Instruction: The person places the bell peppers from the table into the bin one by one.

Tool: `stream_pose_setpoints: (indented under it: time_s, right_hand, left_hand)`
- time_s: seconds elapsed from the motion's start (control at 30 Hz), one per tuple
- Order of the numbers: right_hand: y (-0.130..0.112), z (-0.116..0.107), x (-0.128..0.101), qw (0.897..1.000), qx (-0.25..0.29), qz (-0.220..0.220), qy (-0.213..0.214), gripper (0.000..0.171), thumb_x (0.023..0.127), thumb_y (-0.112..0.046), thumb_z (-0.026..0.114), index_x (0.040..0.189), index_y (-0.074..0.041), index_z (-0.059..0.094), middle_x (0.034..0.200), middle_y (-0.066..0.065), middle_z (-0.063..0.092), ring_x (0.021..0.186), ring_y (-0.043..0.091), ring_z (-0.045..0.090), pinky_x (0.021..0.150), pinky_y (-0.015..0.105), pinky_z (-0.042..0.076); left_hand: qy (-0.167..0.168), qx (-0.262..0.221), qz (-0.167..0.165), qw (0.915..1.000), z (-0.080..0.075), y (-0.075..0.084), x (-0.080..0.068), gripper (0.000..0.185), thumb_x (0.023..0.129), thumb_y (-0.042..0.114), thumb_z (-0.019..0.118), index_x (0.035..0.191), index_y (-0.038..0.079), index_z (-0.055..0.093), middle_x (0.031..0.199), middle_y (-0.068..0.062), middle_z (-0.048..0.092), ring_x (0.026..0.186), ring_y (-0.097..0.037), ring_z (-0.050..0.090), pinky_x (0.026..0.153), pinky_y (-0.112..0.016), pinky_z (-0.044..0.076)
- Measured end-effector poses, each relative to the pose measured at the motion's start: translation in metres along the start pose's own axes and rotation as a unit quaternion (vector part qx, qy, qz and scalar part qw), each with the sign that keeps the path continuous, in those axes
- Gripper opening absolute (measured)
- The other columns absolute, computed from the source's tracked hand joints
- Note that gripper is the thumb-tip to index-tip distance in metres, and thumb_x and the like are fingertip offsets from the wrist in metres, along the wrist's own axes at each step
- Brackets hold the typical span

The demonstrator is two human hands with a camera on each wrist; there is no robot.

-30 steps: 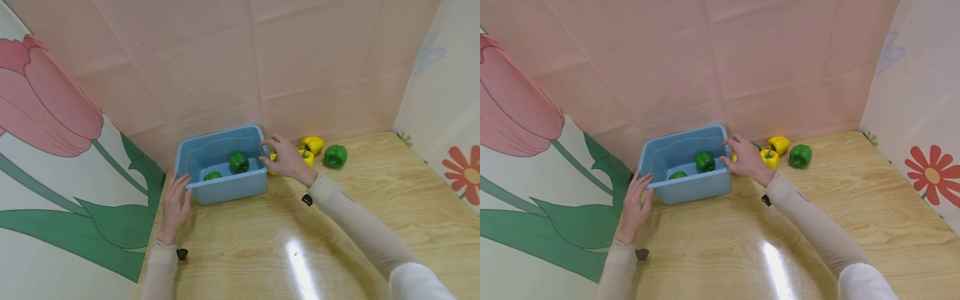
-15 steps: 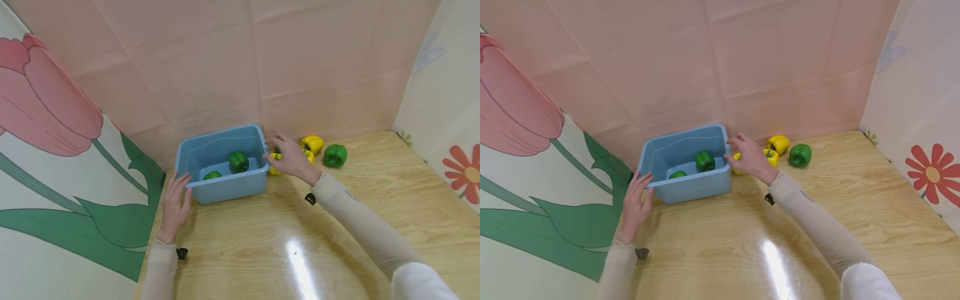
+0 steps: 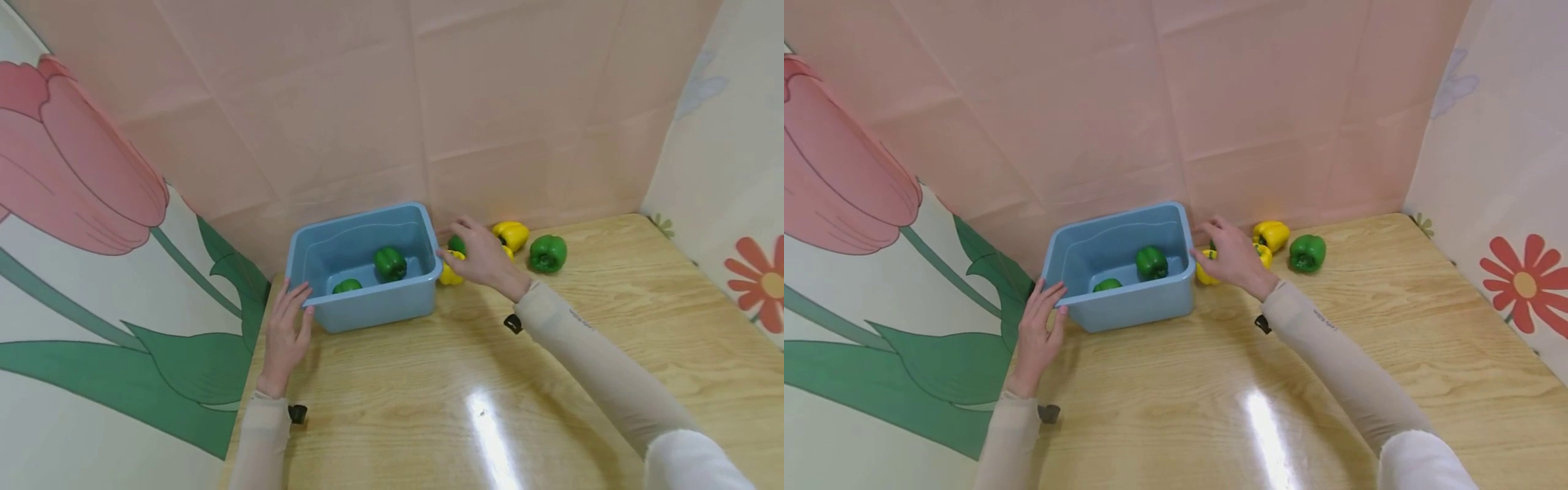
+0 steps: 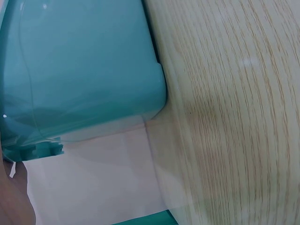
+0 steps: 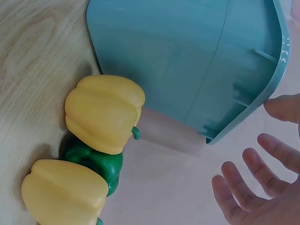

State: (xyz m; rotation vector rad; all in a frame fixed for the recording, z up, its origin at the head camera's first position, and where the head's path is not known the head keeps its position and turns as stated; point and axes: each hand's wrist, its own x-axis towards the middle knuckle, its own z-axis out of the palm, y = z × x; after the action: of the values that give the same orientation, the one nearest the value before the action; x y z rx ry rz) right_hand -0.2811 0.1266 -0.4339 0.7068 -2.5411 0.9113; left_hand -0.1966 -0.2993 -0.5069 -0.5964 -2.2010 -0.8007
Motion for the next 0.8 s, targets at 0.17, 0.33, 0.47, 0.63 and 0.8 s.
stream_pose_setpoints:
  time_s: [0.17, 0.33, 0.47, 0.63, 0.8]
  right_hand:
    - [0.003, 0.000, -0.001, 1.000, 0.009, -0.005, 0.010, 0.037, 0.096, -0.024, 0.081, 0.126, -0.005, 0.073, 0.123, 0.014, 0.067, 0.109, 0.034, 0.067, 0.094, 0.054, 0.060]
    - [0.007, 0.000, -0.001, 1.000, 0.015, -0.008, 0.016, 0.035, 0.096, -0.023, 0.081, 0.125, -0.005, 0.074, 0.122, 0.013, 0.067, 0.110, 0.034, 0.067, 0.095, 0.054, 0.060]
    - [0.009, 0.001, -0.001, 1.000, 0.017, -0.008, 0.018, 0.036, 0.096, -0.023, 0.081, 0.125, -0.005, 0.074, 0.122, 0.014, 0.067, 0.110, 0.034, 0.067, 0.094, 0.055, 0.060]
    - [0.012, 0.001, -0.001, 1.000, 0.013, 0.000, 0.015, 0.037, 0.096, -0.025, 0.082, 0.127, -0.005, 0.073, 0.124, 0.014, 0.066, 0.110, 0.034, 0.066, 0.094, 0.054, 0.061]
    - [0.014, -0.001, -0.001, 1.000, 0.013, 0.011, 0.007, 0.039, 0.095, -0.024, 0.082, 0.128, -0.005, 0.072, 0.124, 0.014, 0.064, 0.110, 0.034, 0.065, 0.096, 0.054, 0.059]
  left_hand:
    - [-0.002, 0.001, -0.002, 1.0000, -0.001, 0.001, 0.000, 0.035, 0.105, 0.008, 0.065, 0.139, 0.003, 0.069, 0.147, -0.016, 0.065, 0.152, -0.051, 0.042, 0.131, -0.056, 0.032]
    - [-0.005, 0.000, -0.007, 1.0000, -0.001, 0.001, -0.001, 0.035, 0.105, 0.006, 0.065, 0.140, 0.004, 0.068, 0.148, -0.015, 0.064, 0.153, -0.050, 0.041, 0.131, -0.056, 0.032]
    - [-0.005, 0.001, -0.008, 1.0000, -0.001, 0.002, -0.001, 0.034, 0.105, 0.006, 0.064, 0.138, 0.000, 0.069, 0.148, -0.016, 0.065, 0.152, -0.051, 0.041, 0.131, -0.057, 0.032]
    - [-0.006, 0.004, -0.007, 1.0000, -0.001, 0.002, 0.000, 0.033, 0.105, 0.007, 0.064, 0.137, 0.000, 0.069, 0.147, -0.017, 0.065, 0.152, -0.052, 0.041, 0.130, -0.059, 0.032]
    - [-0.009, 0.003, -0.006, 0.9999, -0.002, 0.003, 0.000, 0.034, 0.106, 0.007, 0.063, 0.139, 0.003, 0.068, 0.147, -0.017, 0.065, 0.152, -0.052, 0.041, 0.131, -0.058, 0.032]
